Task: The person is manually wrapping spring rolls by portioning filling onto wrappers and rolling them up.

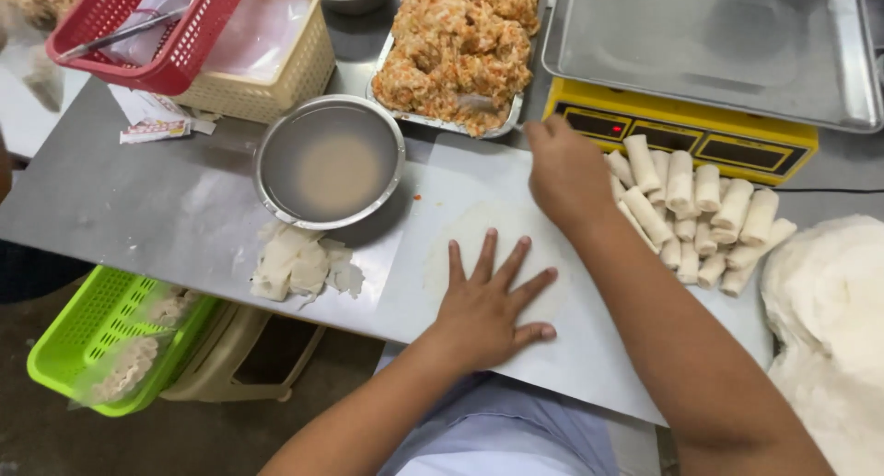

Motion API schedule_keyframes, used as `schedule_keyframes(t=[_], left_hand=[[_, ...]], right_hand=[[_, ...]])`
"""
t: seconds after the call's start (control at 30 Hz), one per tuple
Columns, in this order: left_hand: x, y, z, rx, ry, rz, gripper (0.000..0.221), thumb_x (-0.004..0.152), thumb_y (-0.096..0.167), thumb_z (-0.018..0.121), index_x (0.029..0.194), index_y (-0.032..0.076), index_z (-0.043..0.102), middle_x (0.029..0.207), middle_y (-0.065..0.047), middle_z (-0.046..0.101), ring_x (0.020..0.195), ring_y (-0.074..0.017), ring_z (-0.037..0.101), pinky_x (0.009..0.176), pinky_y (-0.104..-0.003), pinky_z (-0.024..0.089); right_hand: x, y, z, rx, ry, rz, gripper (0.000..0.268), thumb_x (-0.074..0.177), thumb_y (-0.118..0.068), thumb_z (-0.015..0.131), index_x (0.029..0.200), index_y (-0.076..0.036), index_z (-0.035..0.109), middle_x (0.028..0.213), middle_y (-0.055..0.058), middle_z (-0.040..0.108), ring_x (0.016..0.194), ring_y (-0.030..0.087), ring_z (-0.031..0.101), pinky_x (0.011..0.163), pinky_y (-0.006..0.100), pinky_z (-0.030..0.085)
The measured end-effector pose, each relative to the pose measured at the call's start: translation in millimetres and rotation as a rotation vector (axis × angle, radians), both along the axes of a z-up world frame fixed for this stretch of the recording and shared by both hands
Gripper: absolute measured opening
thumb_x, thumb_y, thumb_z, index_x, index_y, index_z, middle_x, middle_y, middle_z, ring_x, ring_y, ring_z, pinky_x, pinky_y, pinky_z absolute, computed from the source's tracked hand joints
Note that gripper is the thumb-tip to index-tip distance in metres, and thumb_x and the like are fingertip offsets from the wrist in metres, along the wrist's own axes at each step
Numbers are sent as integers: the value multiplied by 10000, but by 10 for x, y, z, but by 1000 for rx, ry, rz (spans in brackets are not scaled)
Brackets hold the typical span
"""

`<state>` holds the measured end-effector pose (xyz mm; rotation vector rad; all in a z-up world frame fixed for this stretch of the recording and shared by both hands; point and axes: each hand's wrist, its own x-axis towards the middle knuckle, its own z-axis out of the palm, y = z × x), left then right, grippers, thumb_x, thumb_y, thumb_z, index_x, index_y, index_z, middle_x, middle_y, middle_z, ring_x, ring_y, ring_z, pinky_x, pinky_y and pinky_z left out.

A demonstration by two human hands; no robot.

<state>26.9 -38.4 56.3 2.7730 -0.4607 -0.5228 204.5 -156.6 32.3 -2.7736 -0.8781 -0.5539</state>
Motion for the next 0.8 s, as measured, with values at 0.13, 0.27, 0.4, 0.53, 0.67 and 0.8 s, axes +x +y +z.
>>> schedule_keyframes(t=[0.13, 0.27, 0.4, 0.53, 0.67, 0.8], left_hand=[[-210, -36, -478, -20, -201, -54, 837, 902, 776, 259, 1587, 302, 344, 1707, -134, 174, 1563, -467, 37, 1135, -807, -9], [-287, -48, -768, -75, -458, -50, 811, 884, 805, 311, 1552, 354, 403, 1699, -112, 209, 1561, -458, 75, 1125, -813, 36], [-330, -47, -519, -28, -197, -129, 827, 874, 795, 204, 1575, 367, 303, 1709, -80, 100, 1548, -469, -30, 1113, -808, -35], [-398, -31, -603, -80, -322, -130, 823, 896, 795, 231, 1565, 333, 359, 1702, -87, 170, 1558, -444, 39, 1129, -796, 2], [-380, -35, -561, -80, -287, -132, 830, 894, 794, 198, 1567, 332, 350, 1701, -91, 163, 1555, -449, 35, 1124, -802, -10], [-407, -19, -644, -126, -419, -109, 787, 896, 800, 243, 1553, 394, 392, 1696, -91, 234, 1562, -448, 98, 1135, -799, 29]], right_hand=[[-194, -28, 338, -82, 107, 7, 375, 888, 0, 529, 1234, -76, 651, 1083, 184, 646, 768, 416, 694, 635, 496, 563], [128, -83, 52, -129, 160, -72, 219, 839, -3, 520, 1046, -21, 589, 960, 205, 550, 604, 509, 599, 463, 613, 457], [297, -27, 199, -88, -5, 90, 564, 753, 43, 582, 1281, -96, 723, 951, 143, 638, 613, 441, 612, 460, 535, 471], [492, -34, 119, -330, -242, 60, 231, 714, -28, 617, 904, -157, 636, 834, 52, 572, 554, 291, 584, 494, 408, 386], [516, 1, 118, -303, -518, 40, 197, 725, -37, 622, 870, -171, 621, 823, 17, 575, 570, 230, 563, 546, 370, 344], [493, -24, 91, -325, -217, 99, 330, 760, 18, 610, 1033, -149, 689, 842, 48, 577, 534, 291, 571, 680, 444, 339]])
